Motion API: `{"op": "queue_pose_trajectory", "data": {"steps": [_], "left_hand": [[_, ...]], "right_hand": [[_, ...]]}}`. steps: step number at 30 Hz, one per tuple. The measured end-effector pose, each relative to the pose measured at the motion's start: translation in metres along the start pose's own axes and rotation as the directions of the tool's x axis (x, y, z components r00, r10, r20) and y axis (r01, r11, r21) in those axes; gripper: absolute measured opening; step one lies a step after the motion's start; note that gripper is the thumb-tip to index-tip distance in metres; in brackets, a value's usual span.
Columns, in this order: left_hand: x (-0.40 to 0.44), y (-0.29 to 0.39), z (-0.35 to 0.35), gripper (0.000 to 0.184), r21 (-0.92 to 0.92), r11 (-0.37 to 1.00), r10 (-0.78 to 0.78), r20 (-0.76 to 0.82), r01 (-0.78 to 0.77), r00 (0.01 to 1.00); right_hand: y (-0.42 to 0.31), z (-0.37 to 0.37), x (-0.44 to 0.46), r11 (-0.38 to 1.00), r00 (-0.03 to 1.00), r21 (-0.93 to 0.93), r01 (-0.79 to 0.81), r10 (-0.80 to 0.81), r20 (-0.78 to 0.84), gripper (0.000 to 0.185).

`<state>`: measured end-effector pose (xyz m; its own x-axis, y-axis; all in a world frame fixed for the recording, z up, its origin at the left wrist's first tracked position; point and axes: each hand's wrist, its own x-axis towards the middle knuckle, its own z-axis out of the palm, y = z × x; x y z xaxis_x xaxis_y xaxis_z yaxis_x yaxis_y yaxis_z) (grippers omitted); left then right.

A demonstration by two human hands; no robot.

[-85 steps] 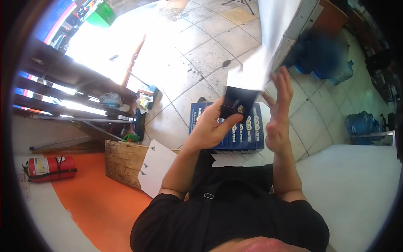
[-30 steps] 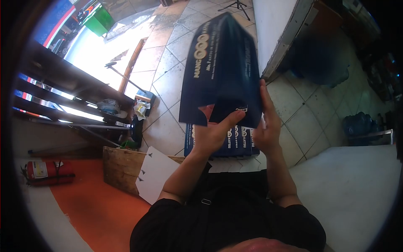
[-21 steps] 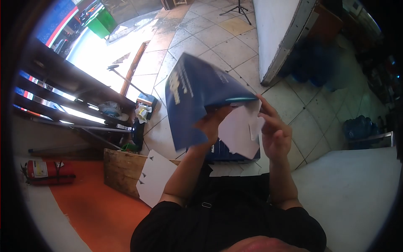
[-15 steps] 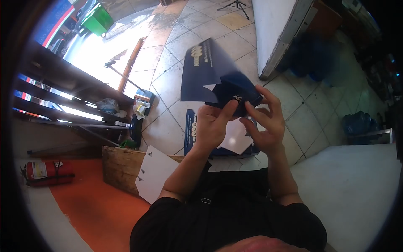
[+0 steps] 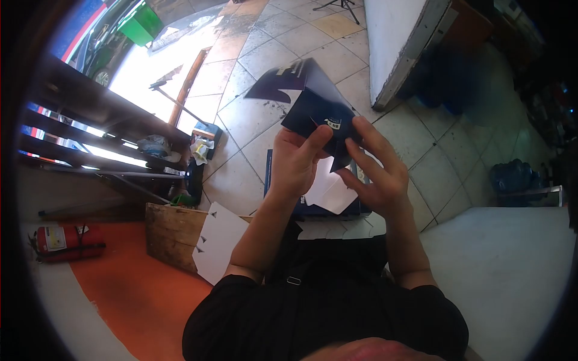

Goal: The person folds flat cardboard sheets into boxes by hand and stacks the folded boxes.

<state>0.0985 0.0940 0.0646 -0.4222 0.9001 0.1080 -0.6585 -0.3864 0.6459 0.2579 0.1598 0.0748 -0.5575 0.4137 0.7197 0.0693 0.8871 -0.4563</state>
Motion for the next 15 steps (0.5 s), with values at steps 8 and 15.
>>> {"op": "queue_pose_trajectory", "data": {"steps": [8, 15], "left_hand": [[-0.014, -0.008, 0.009, 0.024, 0.301, 0.952, 0.036, 0.059, -0.052, 0.998], [-0.013, 0.005, 0.006, 0.021, 0.6, 0.8, -0.115, 0.152, 0.001, 0.982]], "right_hand": [[0.016, -0.005, -0.002, 0.997, 0.997, 0.04, 0.066, -0.064, -0.041, 0.041], [0.019, -0.007, -0.008, 0.999, 0.996, -0.047, -0.01, 0.005, -0.087, 0.04]]}}
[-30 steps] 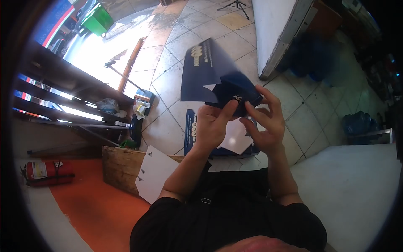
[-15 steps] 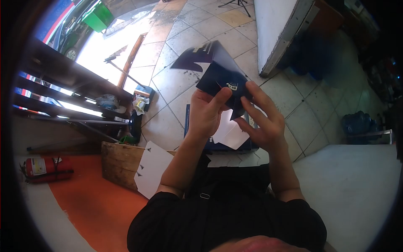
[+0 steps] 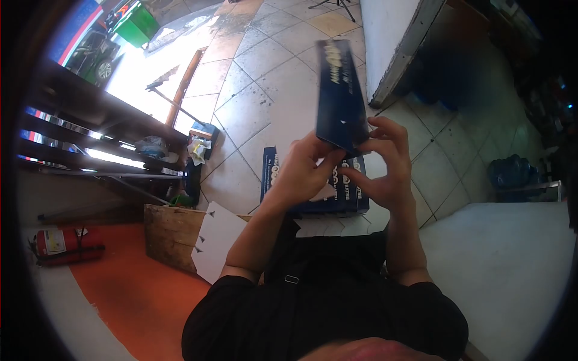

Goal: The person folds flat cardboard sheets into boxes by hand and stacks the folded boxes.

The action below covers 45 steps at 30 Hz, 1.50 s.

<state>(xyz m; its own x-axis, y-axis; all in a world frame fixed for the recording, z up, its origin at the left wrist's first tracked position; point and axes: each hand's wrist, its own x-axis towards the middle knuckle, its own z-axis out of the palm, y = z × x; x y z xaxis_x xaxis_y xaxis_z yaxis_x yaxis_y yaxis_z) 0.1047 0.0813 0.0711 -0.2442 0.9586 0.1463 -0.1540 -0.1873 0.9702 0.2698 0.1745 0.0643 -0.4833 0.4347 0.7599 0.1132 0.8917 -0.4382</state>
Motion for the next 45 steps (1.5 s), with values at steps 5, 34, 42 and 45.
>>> {"op": "queue_pose_trajectory", "data": {"steps": [5, 34, 42, 45], "left_hand": [[-0.003, 0.016, -0.017, 0.033, 0.759, 0.581, 0.057, 0.322, -0.293, 0.945], [0.022, -0.021, -0.033, 0.033, 0.526, 0.827, 0.254, -0.035, -0.199, 0.966], [0.019, -0.011, -0.023, 0.049, 0.28, 0.95, 0.132, 0.034, -0.137, 0.991], [0.028, -0.012, -0.027, 0.051, 0.34, 0.926, 0.139, 0.103, -0.167, 0.985]], "right_hand": [[0.004, -0.022, 0.002, 0.931, 0.987, 0.339, -0.139, 0.159, -0.032, 0.056], [0.059, -0.011, -0.04, 0.048, 0.779, 0.869, -0.492, 0.471, 0.415, 0.081], [0.039, -0.008, -0.036, 0.115, 0.707, 0.86, -0.497, 0.629, 0.324, 0.051], [0.034, -0.015, -0.036, 0.263, 0.722, 0.799, -0.54, 0.633, 0.28, 0.048]]}}
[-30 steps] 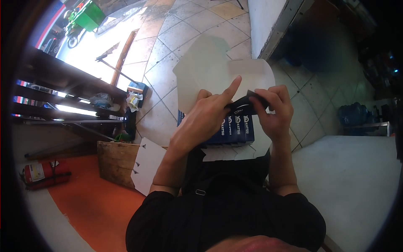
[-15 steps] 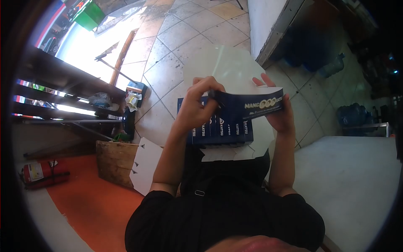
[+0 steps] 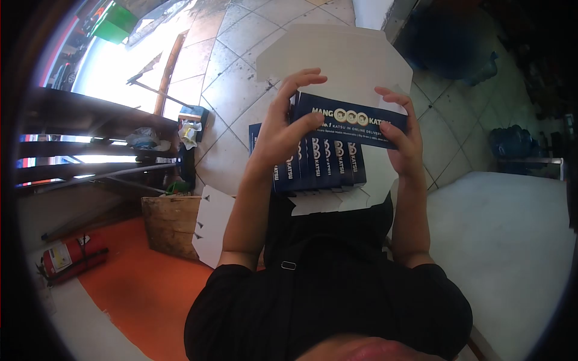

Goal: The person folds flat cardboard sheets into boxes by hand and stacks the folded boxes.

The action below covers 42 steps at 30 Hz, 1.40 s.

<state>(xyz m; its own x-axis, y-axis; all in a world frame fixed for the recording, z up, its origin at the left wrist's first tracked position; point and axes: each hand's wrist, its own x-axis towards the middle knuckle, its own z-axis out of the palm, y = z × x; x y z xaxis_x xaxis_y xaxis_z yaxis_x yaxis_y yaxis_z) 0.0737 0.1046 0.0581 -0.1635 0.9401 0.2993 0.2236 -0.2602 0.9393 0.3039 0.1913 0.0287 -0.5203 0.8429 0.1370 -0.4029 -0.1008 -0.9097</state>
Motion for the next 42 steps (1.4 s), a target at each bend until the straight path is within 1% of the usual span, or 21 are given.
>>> {"op": "queue_pose_trajectory", "data": {"steps": [1, 2, 3, 4, 6, 9, 11, 12, 13, 14, 15, 17, 19, 27, 29, 30, 32, 33, 35, 40, 42], "left_hand": [[0.003, 0.001, 0.003, 0.051, -0.002, 1.0, -0.003, 0.004, 0.003, 1.0], [0.006, 0.001, 0.007, 0.051, -0.136, 0.99, -0.034, -0.014, 0.031, 0.999], [0.008, 0.001, 0.009, 0.051, -0.268, 0.962, -0.068, -0.028, 0.058, 0.997], [0.011, -0.006, 0.01, 0.052, -0.215, 0.976, -0.052, -0.018, 0.047, 0.999], [0.018, -0.014, 0.021, 0.054, -0.269, 0.961, -0.075, -0.017, 0.067, 0.997], [0.025, -0.024, 0.037, 0.061, -0.27, 0.962, -0.043, 0.011, 0.044, 0.999], [0.029, -0.03, 0.046, 0.057, -0.227, 0.967, -0.115, 0.006, 0.114, 0.993], [0.027, -0.049, 0.049, 0.053, -0.078, 0.993, -0.087, -0.01, 0.086, 0.996], [0.025, -0.052, 0.05, 0.053, -0.075, 0.993, -0.088, 0.0, 0.088, 0.996], [0.021, -0.053, 0.049, 0.052, 0.222, 0.97, -0.116, 0.052, 0.101, 0.992], [0.019, -0.057, 0.05, 0.051, 0.501, 0.861, -0.154, 0.092, 0.088, 0.984], [0.011, -0.075, 0.053, 0.05, 0.553, 0.832, -0.137, 0.116, 0.05, 0.984], [0.001, -0.075, 0.052, 0.049, 0.658, 0.741, -0.299, 0.141, 0.136, 0.944], [-0.004, -0.071, 0.048, 0.042, 0.769, 0.621, -0.319, 0.071, 0.152, 0.945], [-0.004, -0.071, 0.044, 0.04, 0.788, 0.592, -0.332, 0.05, 0.167, 0.942], [-0.005, -0.072, 0.043, 0.04, 0.79, 0.588, -0.337, 0.042, 0.175, 0.941], [-0.006, -0.075, 0.043, 0.04, 0.8, 0.574, -0.325, 0.028, 0.174, 0.945], [-0.007, -0.075, 0.042, 0.04, 0.799, 0.572, -0.337, 0.02, 0.187, 0.941], [-0.006, -0.075, 0.043, 0.042, 0.838, 0.525, -0.344, 0.053, 0.146, 0.938], [-0.006, -0.077, 0.041, 0.048, 0.84, 0.527, -0.37, 0.086, 0.133, 0.925], [-0.008, -0.08, 0.042, 0.049, 0.841, 0.532, -0.291, 0.075, 0.096, 0.954]], "right_hand": [[-0.005, -0.003, -0.001, 0.994, 1.0, -0.108, -0.006, 0.009, 0.027, 0.048], [-0.011, -0.006, -0.003, 0.977, 0.998, -0.214, -0.01, 0.021, 0.052, 0.047], [-0.016, -0.013, -0.005, 0.977, 0.999, -0.214, -0.012, 0.023, 0.046, 0.047], [-0.023, -0.024, -0.008, 0.932, 0.983, -0.352, -0.089, 0.139, 0.122, 0.045], [-0.041, -0.047, -0.012, 0.773, 0.916, -0.616, -0.152, 0.344, 0.206, 0.037], [-0.05, -0.058, -0.028, 0.802, 0.914, -0.519, -0.296, 0.396, 0.091, 0.033], [-0.051, -0.076, -0.035, 0.773, 0.926, -0.573, -0.27, 0.372, 0.066, 0.034], [-0.052, -0.08, -0.038, 0.766, 0.935, -0.568, -0.301, 0.354, -0.018, 0.035], [-0.052, -0.084, -0.041, 0.762, 0.937, -0.557, -0.332, 0.334, -0.102, 0.037], [-0.052, -0.09, -0.045, 0.754, 0.918, -0.535, -0.382, 0.378, -0.123, 0.041], [-0.049, -0.091, -0.048, 0.759, 0.918, -0.526, -0.384, 0.376, -0.127, 0.041], [-0.04, -0.091, -0.052, 0.639, 0.833, -0.563, -0.523, 0.522, -0.181, 0.044], [-0.029, -0.078, -0.052, 0.603, 0.812, -0.587, -0.54, 0.558, -0.173, 0.046], [0.038, -0.043, -0.06, 0.608, 0.807, -0.602, -0.517, 0.58, -0.108, 0.045], [0.047, -0.04, -0.061, 0.789, 0.845, -0.353, -0.502, 0.535, -0.005, 0.034], [0.045, -0.044, -0.061, 0.788, 0.841, -0.353, -0.505, 0.54, 0.003, 0.034], [0.039, -0.058, -0.06, 0.736, 0.787, -0.561, -0.379, 0.575, 0.222, 0.022], [0.042, -0.057, -0.06, 0.732, 0.778, -0.56, -0.388, 0.586, 0.227, 0.022], [0.047, -0.054, -0.061, 0.819, 0.864, -0.517, -0.249, 0.429, 0.262, 0.022], [0.05, -0.048, -0.064, 0.792, 0.903, -0.571, -0.216, 0.385, 0.191, 0.017], [0.053, -0.046, -0.064, 0.796, 0.915, -0.565, -0.217, 0.368, 0.167, 0.015]]}}
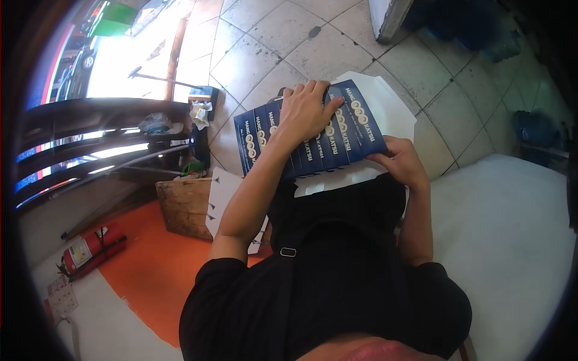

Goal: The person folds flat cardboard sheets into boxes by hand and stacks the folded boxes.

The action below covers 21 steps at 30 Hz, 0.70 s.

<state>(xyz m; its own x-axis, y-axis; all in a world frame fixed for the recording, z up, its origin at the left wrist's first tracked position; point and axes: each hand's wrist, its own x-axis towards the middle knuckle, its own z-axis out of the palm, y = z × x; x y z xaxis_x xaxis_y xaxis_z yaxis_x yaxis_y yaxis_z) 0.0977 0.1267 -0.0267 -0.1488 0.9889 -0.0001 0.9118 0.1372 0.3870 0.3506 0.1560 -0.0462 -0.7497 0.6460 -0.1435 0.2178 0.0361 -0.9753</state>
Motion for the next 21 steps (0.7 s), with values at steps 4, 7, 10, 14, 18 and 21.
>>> {"op": "queue_pose_trajectory", "data": {"steps": [4, 7, 10, 14, 18, 21], "left_hand": [[0.001, 0.002, 0.0, 0.05, 0.008, 1.0, -0.013, 0.005, 0.013, 1.0], [-0.001, 0.003, 0.001, 0.051, -0.007, 1.0, -0.015, 0.011, 0.015, 1.0], [0.0, 0.004, 0.002, 0.051, 0.012, 1.0, 0.013, 0.004, -0.013, 1.0], [0.002, 0.005, -0.003, 0.053, -0.023, 0.999, -0.025, 0.057, 0.026, 0.998], [0.002, 0.003, -0.001, 0.055, -0.011, 1.0, -0.023, 0.057, 0.024, 0.998], [0.0, 0.003, -0.005, 0.056, -0.018, 0.999, -0.027, 0.066, 0.028, 0.997]], "right_hand": [[-0.006, 0.002, 0.002, 0.999, 0.999, -0.035, -0.011, 0.013, 0.045, 0.014], [-0.01, -0.004, 0.003, 0.998, 0.985, -0.01, -0.063, 0.064, 0.158, 0.016], [-0.01, -0.009, 0.01, 0.998, 0.978, -0.052, -0.028, 0.038, 0.205, 0.018], [0.011, -0.001, 0.017, 0.887, 0.995, -0.457, 0.064, -0.025, 0.092, 0.021], [0.018, 0.002, 0.021, 0.844, 0.985, -0.533, 0.065, 0.031, 0.168, 0.029], [0.025, 0.001, 0.019, 0.889, 0.987, -0.447, 0.103, -0.038, 0.154, 0.028]]}}
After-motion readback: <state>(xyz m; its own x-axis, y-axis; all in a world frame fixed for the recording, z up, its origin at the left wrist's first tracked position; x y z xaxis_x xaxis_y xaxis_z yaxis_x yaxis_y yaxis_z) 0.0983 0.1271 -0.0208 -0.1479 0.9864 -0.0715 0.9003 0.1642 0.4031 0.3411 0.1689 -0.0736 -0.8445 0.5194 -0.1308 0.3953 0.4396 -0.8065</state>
